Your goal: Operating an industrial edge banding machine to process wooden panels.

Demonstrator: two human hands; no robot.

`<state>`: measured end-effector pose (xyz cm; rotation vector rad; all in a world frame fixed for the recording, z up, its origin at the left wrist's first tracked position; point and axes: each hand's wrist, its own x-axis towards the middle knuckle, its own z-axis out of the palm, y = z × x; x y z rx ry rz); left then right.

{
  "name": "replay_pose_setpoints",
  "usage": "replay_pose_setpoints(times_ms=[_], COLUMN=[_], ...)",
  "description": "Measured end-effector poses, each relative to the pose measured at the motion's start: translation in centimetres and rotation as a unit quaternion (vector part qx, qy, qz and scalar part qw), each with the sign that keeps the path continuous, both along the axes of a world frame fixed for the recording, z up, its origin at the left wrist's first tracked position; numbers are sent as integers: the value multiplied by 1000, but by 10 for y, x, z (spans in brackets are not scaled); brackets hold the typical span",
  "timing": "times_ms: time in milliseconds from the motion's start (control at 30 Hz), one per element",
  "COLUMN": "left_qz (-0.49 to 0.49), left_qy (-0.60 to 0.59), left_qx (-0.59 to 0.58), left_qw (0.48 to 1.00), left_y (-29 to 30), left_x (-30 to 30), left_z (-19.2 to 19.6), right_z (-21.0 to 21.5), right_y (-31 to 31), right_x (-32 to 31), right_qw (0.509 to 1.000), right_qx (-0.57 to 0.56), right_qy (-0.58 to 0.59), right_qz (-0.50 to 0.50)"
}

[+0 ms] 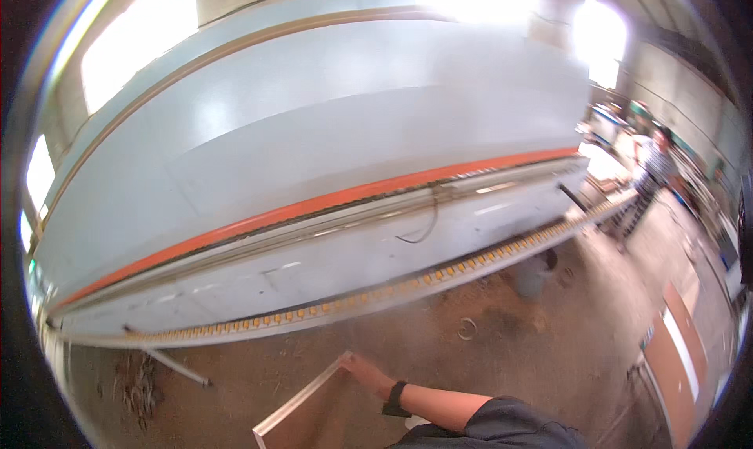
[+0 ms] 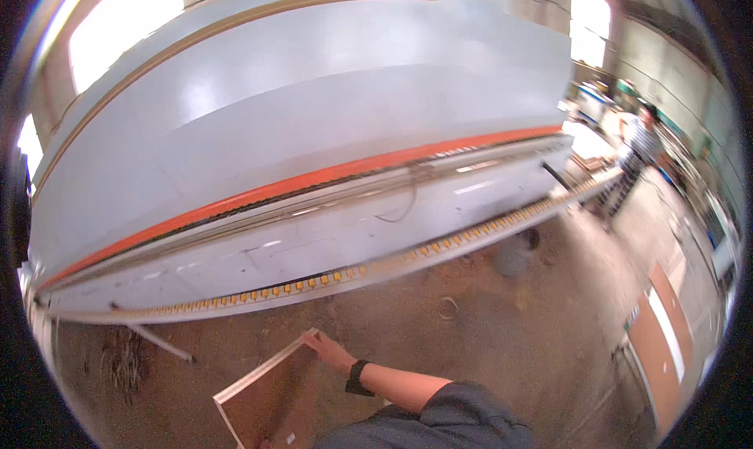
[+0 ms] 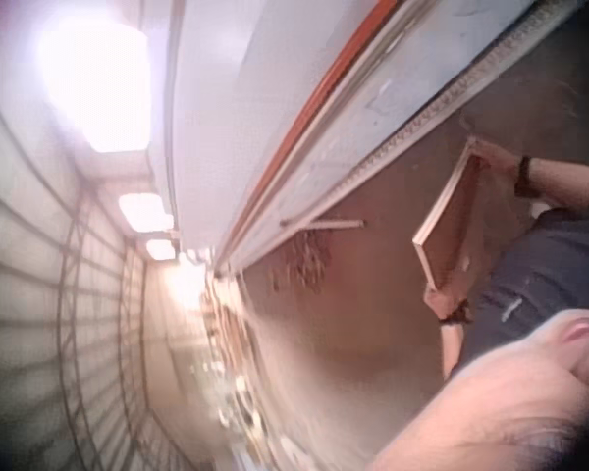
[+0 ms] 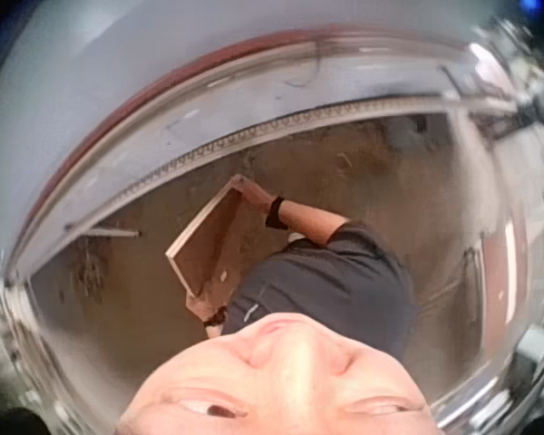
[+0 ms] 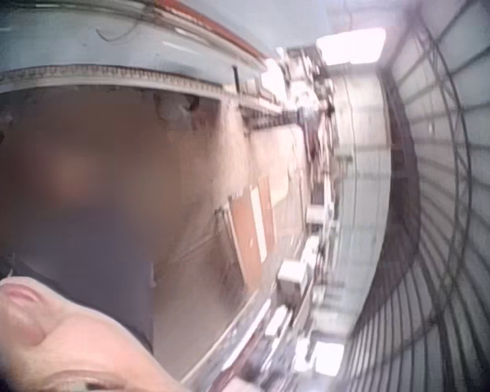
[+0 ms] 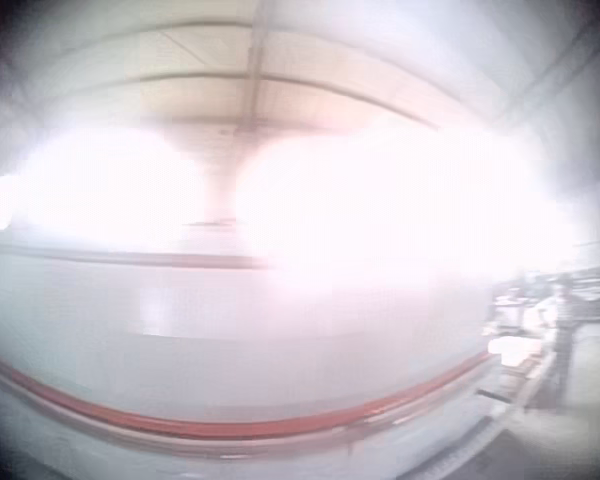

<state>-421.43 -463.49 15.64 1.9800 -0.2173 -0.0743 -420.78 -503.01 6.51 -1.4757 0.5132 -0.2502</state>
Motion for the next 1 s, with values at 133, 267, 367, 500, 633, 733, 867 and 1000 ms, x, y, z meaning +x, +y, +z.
replay_pose_setpoints(times_ms=[133,267,367,500,633,733,867,1000], left_qz=[-111,-113,-148,-190,-160,-113,42,334], left_qy=[21,-187,-64,5,44,27,-334,56], left_qx=[100,64,74,75,82,122,452,-1], left_qw=[989,974,984,979,983,986,826,941], left_y=[113,224,265,345,452,496,667,712], left_x=[94,206,261,329,400,433,494,538], left_z=[-44,-129,-95,-56,-40,3,-96,-6], right_z=[86,9,22,14,24,-3,-60,67], right_y=[96,180,244,323,413,483,586,769], right_x=[14,65,108,182,311,427,611,746], right_qw=[978,972,945,915,958,974,965,799], right_qx=[124,198,243,321,193,172,-126,-481], right_qy=[154,5,38,-14,118,113,141,54], right_qz=[-62,-127,-217,-245,-177,-90,180,356])
